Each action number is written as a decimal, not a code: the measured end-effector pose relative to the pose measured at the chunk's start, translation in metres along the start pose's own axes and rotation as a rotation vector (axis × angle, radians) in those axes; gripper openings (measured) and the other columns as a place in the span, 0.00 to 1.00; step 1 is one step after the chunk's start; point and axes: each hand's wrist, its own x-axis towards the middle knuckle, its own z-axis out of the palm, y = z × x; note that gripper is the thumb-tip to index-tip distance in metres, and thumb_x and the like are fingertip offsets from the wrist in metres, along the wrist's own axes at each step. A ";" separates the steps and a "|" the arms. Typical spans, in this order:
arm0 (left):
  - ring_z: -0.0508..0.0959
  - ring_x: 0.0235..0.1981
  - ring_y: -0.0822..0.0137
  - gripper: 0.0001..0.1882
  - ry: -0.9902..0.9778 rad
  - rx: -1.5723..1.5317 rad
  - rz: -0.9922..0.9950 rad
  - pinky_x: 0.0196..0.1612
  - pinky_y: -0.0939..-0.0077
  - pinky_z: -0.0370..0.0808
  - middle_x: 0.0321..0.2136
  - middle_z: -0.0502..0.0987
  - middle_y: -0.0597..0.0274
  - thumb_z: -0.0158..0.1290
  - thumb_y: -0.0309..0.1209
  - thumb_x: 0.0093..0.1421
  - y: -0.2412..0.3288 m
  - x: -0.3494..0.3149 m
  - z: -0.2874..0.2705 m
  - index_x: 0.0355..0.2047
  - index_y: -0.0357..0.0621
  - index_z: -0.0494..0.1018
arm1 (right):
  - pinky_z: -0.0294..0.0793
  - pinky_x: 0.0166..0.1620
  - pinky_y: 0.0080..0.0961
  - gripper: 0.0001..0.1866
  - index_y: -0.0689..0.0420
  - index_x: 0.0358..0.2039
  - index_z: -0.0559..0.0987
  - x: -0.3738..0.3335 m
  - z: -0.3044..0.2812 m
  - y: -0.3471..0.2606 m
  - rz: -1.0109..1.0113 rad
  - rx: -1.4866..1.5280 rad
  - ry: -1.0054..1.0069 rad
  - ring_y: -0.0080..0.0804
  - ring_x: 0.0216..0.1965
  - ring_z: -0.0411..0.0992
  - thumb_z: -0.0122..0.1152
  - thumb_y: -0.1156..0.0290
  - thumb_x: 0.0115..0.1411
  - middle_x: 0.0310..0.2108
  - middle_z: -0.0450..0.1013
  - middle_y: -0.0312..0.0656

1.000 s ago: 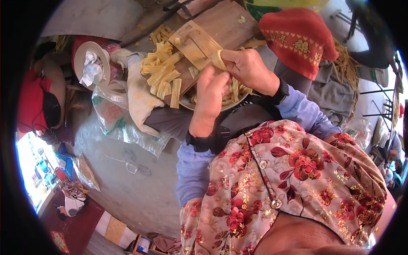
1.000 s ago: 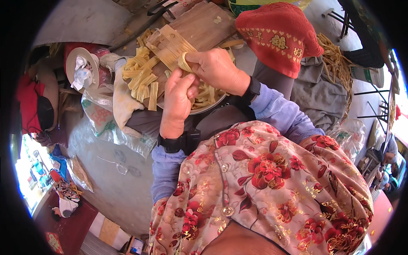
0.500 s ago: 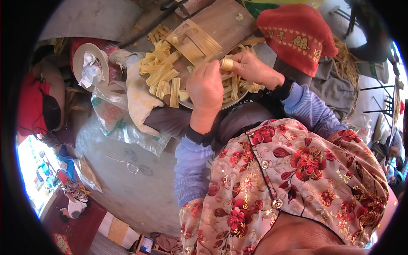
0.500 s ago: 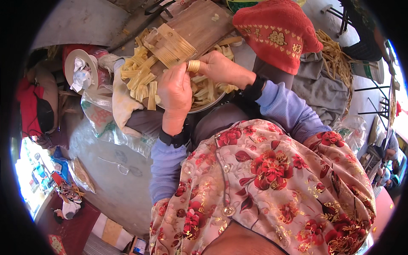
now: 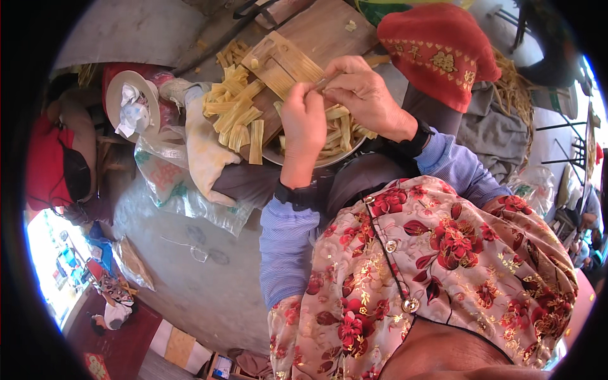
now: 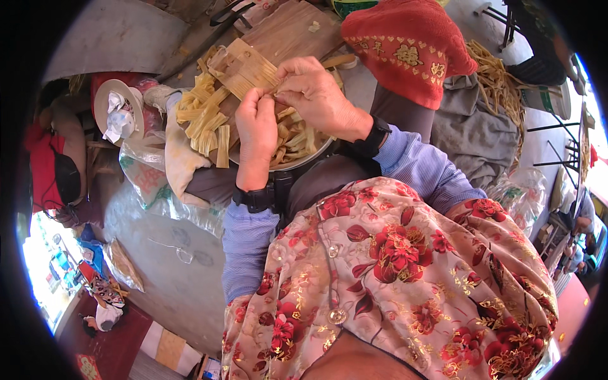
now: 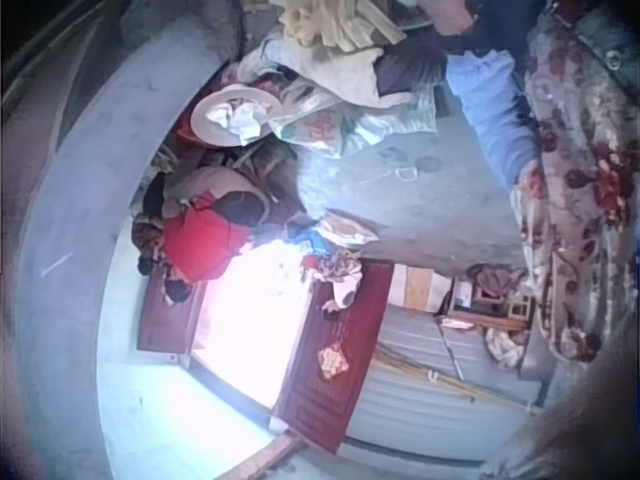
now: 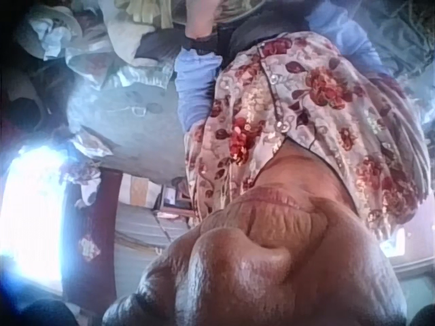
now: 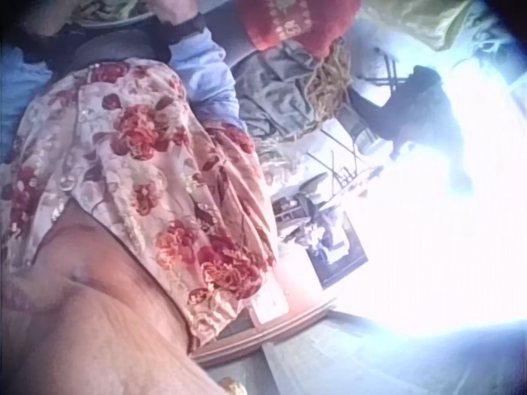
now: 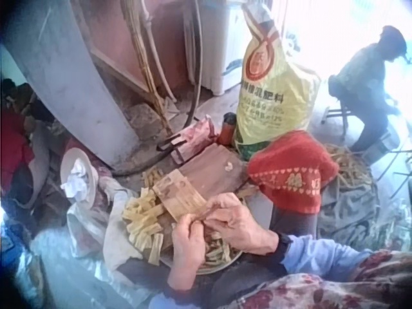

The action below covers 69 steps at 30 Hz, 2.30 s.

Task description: The person folds and rolls yellow paper strips by hand, inserting them into a wooden slot or holder while sitting on the floor.

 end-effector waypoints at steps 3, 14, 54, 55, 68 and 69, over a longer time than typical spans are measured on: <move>0.67 0.19 0.74 0.13 -0.015 -0.296 -0.210 0.22 0.80 0.64 0.20 0.70 0.64 0.46 0.35 0.62 -0.004 -0.011 0.010 0.36 0.36 0.70 | 0.67 0.44 0.26 0.03 0.61 0.25 0.78 0.007 -0.007 0.006 -0.011 -0.006 0.060 0.37 0.42 0.66 0.62 0.77 0.48 0.36 0.70 0.39; 0.74 0.25 0.52 0.05 0.100 0.752 0.475 0.26 0.63 0.71 0.24 0.73 0.57 0.48 0.25 0.55 0.000 -0.035 -0.021 0.32 0.43 0.72 | 0.70 0.40 0.23 0.17 0.61 0.45 0.74 0.030 -0.035 0.020 0.272 0.256 -0.040 0.25 0.37 0.70 0.55 0.63 0.60 0.37 0.74 0.41; 0.63 0.20 0.75 0.14 -0.195 0.212 -0.108 0.25 0.75 0.64 0.14 0.65 0.62 0.50 0.33 0.59 -0.006 -0.012 -0.054 0.25 0.32 0.69 | 0.72 0.33 0.31 0.11 0.54 0.32 0.80 0.037 -0.012 0.010 -0.443 -0.307 -0.029 0.41 0.29 0.73 0.59 0.61 0.54 0.22 0.73 0.44; 0.62 0.19 0.78 0.13 -0.202 0.118 -0.115 0.23 0.79 0.61 0.16 0.65 0.68 0.50 0.34 0.61 0.000 -0.014 -0.046 0.27 0.34 0.71 | 0.71 0.33 0.31 0.12 0.55 0.33 0.80 0.036 -0.007 0.007 -0.431 -0.264 0.029 0.41 0.29 0.73 0.59 0.62 0.54 0.22 0.73 0.45; 0.67 0.23 0.84 0.13 -0.329 -0.487 -0.114 0.24 0.87 0.63 0.21 0.71 0.73 0.47 0.33 0.63 0.015 -0.012 -0.035 0.29 0.36 0.75 | 0.64 0.19 0.11 0.10 0.62 0.31 0.81 0.017 -0.036 -0.056 0.587 1.027 -0.809 0.17 0.16 0.65 0.55 0.69 0.60 0.24 0.76 0.36; 0.67 0.22 0.84 0.12 -0.281 -0.434 -0.080 0.22 0.90 0.61 0.22 0.72 0.72 0.45 0.32 0.63 0.025 -0.019 -0.025 0.31 0.37 0.75 | 0.65 0.19 0.14 0.11 0.63 0.30 0.80 0.021 -0.036 -0.055 0.580 0.900 -0.615 0.17 0.16 0.67 0.54 0.68 0.61 0.24 0.76 0.36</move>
